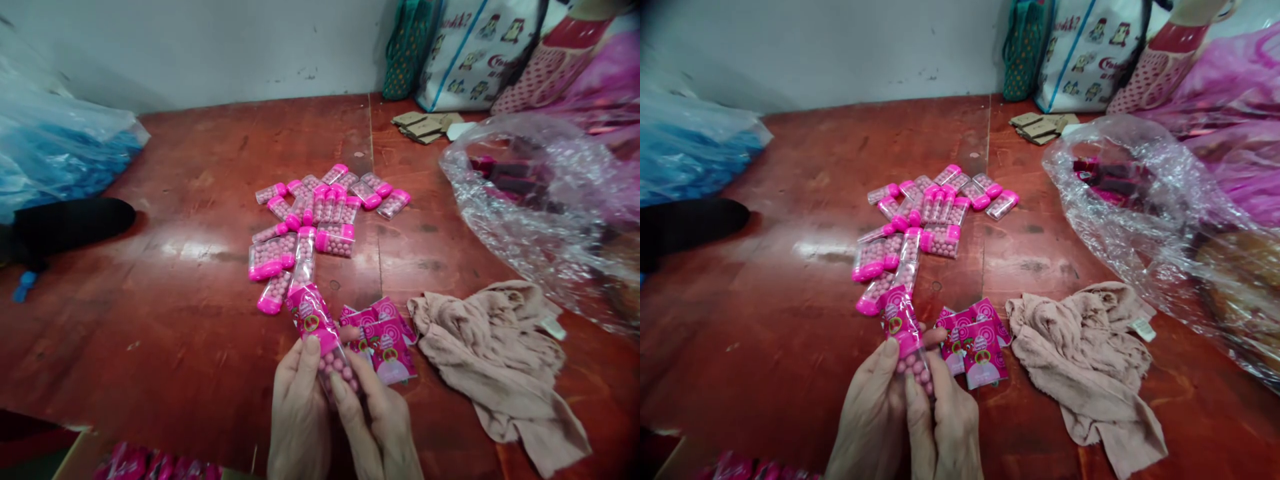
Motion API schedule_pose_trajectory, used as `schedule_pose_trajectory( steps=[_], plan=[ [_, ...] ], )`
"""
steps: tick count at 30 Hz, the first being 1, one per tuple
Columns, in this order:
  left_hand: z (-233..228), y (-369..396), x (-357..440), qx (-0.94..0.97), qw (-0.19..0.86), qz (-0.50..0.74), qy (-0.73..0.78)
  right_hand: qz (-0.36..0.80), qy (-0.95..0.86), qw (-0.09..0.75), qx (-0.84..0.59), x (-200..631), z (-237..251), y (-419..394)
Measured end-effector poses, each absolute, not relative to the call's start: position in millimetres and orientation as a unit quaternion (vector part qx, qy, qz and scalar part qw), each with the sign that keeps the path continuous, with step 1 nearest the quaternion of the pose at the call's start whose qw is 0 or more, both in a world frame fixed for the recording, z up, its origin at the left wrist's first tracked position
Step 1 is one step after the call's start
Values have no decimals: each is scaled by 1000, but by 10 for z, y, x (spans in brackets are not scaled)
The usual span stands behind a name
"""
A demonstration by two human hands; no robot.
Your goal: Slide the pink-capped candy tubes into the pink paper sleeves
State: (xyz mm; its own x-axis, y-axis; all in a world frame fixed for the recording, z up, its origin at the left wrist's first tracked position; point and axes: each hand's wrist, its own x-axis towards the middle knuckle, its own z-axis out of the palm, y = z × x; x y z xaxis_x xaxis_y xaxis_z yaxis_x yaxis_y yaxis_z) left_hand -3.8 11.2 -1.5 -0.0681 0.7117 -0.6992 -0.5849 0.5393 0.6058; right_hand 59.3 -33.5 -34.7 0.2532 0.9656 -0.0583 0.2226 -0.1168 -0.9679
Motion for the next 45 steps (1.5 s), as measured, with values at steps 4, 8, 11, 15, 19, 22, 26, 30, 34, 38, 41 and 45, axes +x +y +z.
schedule_pose_trajectory(
  steps=[4, 8, 11, 15, 19, 22, 26, 30, 34, 38, 41, 45],
  plan=[
    [-21, 58, -20, 31, 701, 463, 542, 378, -457, 494, -636, 569, -326, -368],
    [-25, 74, -104, 30, 710, 479, 516, 399, -424, 523, -622, 566, -318, -351],
    [-42, 106, -176, 64, 738, 477, 473, 456, -391, 521, -607, 591, -333, -312],
    [-48, 120, -179, 94, 717, 465, 511, 509, -360, 502, -600, 606, -338, -296],
    [-5, 92, -75, 101, 678, 481, 546, 472, -351, 496, -639, 557, -304, -339],
    [13, 58, 9, 96, 675, 482, 550, 428, -362, 502, -659, 530, -302, -364],
    [-18, 37, 21, 114, 693, 474, 532, 389, -416, 502, -651, 644, -306, -333],
    [-32, 19, -63, 215, 669, 487, 518, 318, -479, 508, -641, 901, -205, -212],
    [-30, -45, -76, 302, 662, 426, 538, 452, -399, 514, -610, 1035, -102, -77],
    [-75, -107, -7, 351, 677, 410, 501, 626, -228, 543, -511, 994, -112, -57],
    [-103, -151, 34, 343, 667, 417, 513, 608, -212, 573, -507, 908, -162, -109],
    [-113, -204, 40, 308, 646, 438, 544, 545, -231, 577, -562, 801, -246, -186]
  ],
)
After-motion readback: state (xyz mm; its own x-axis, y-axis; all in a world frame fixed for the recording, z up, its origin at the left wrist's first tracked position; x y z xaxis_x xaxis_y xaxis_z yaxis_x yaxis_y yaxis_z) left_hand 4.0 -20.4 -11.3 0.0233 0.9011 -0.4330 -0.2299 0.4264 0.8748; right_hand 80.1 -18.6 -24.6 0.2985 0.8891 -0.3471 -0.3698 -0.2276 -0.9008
